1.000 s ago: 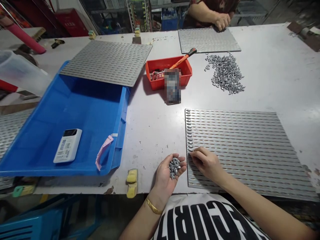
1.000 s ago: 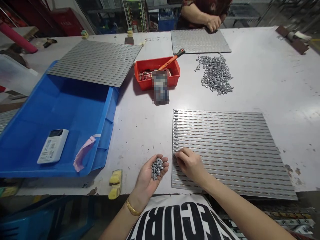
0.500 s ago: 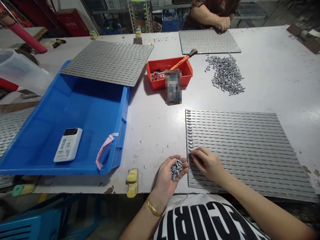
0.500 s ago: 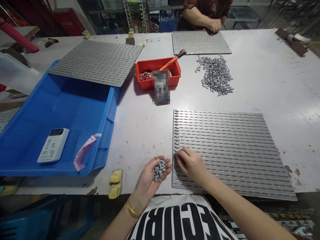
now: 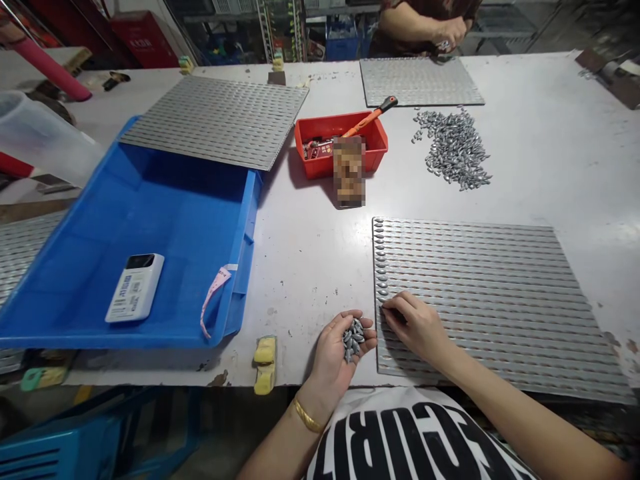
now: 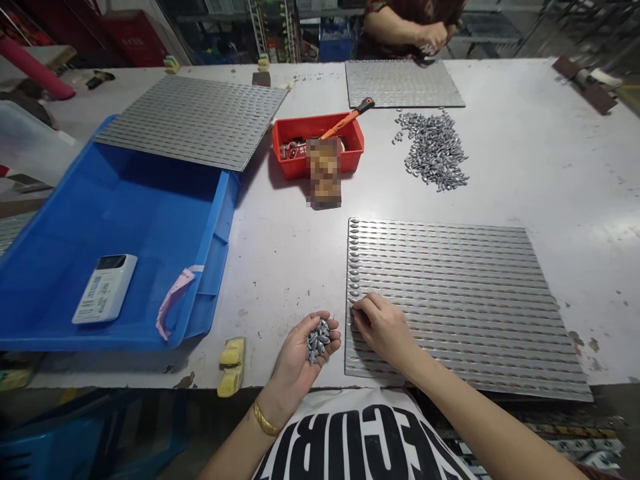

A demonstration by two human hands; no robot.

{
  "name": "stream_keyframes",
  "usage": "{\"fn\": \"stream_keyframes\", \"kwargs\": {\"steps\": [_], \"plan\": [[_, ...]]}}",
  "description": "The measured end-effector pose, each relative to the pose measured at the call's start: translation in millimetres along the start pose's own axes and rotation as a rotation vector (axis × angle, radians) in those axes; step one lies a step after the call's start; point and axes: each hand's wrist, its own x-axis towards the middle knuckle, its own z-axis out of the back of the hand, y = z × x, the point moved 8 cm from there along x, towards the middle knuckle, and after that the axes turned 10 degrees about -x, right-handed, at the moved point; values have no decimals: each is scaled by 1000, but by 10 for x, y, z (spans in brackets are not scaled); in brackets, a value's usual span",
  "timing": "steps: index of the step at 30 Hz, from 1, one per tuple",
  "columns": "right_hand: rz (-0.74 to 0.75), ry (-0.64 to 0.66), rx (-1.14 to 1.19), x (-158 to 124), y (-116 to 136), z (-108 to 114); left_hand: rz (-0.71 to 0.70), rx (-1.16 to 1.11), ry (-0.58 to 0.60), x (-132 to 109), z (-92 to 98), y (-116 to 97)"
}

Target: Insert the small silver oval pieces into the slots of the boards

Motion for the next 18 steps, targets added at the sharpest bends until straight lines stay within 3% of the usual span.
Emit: {"fn": "stream_keyframes", "kwargs": {"steps": [18], "plan": [[-65, 27, 40, 35, 0, 24, 22, -17, 36, -5, -14, -8]]}}
